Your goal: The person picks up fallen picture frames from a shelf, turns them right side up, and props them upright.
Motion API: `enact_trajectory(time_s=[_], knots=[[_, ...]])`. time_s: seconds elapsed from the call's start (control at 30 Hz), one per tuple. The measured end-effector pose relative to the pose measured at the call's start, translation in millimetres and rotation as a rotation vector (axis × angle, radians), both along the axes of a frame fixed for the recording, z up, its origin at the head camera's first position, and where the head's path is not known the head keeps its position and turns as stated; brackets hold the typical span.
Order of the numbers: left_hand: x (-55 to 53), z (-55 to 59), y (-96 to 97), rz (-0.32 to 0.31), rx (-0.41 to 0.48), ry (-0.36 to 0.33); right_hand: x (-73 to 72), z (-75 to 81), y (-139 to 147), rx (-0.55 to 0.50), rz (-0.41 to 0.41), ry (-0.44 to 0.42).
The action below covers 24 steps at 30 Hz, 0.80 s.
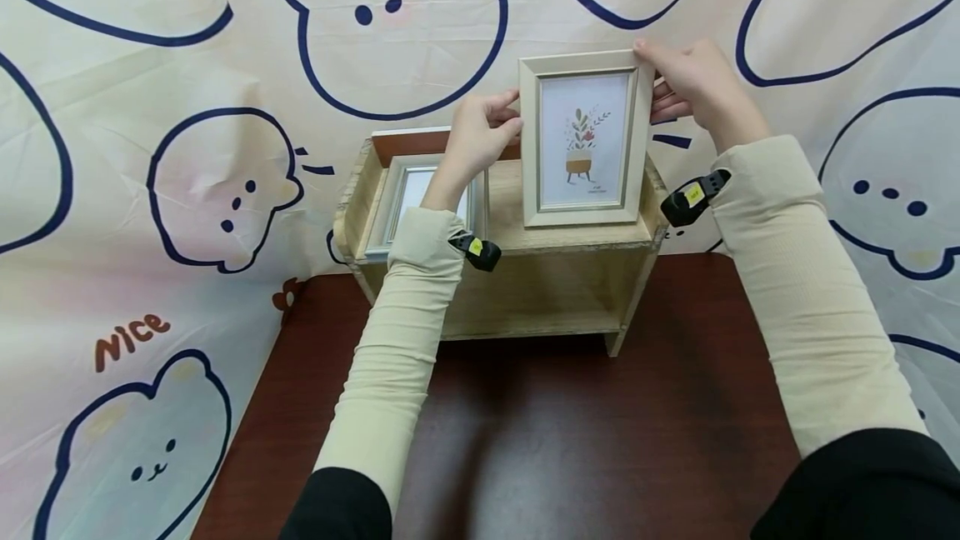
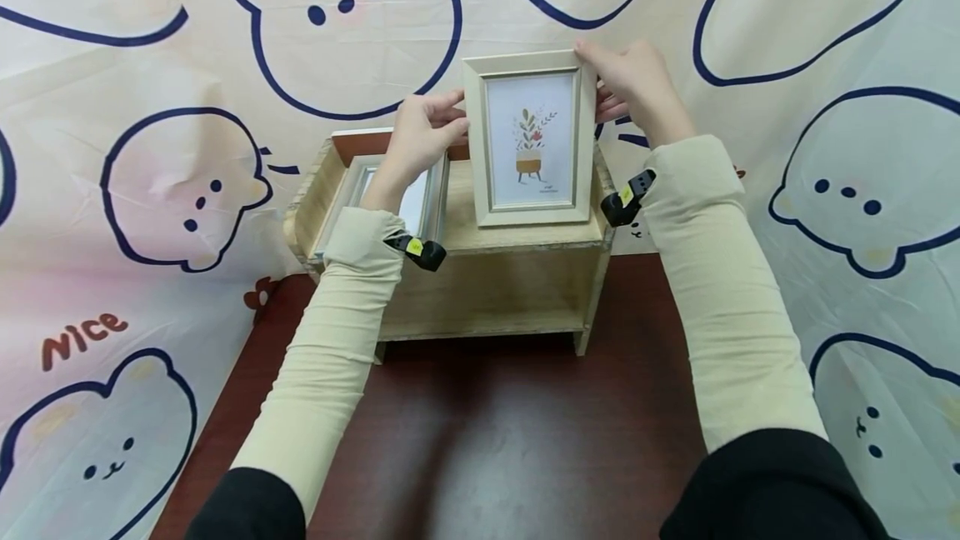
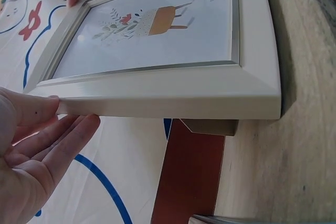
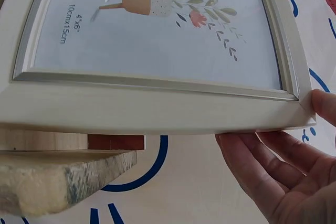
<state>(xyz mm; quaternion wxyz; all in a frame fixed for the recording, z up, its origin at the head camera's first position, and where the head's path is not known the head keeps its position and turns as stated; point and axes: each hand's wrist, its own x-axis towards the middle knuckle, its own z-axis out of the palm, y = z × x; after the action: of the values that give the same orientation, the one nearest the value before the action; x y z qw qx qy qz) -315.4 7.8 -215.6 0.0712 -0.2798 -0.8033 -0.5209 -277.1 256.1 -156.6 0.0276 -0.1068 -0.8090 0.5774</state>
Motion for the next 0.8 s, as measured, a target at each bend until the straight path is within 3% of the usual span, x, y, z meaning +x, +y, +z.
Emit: enact_trajectory(time_s=[0.47,0.8], knots=[[3.7,0.8,-0.8,0.018,-0.042,0.044,2.3,-1.2,0.1,-0.051,0.013,-0.008],[7.7,-4.9,-3.5,0.056,-0.036,0.064,2.0,-6.4,-3.1,0.016,-0.003,0.039]])
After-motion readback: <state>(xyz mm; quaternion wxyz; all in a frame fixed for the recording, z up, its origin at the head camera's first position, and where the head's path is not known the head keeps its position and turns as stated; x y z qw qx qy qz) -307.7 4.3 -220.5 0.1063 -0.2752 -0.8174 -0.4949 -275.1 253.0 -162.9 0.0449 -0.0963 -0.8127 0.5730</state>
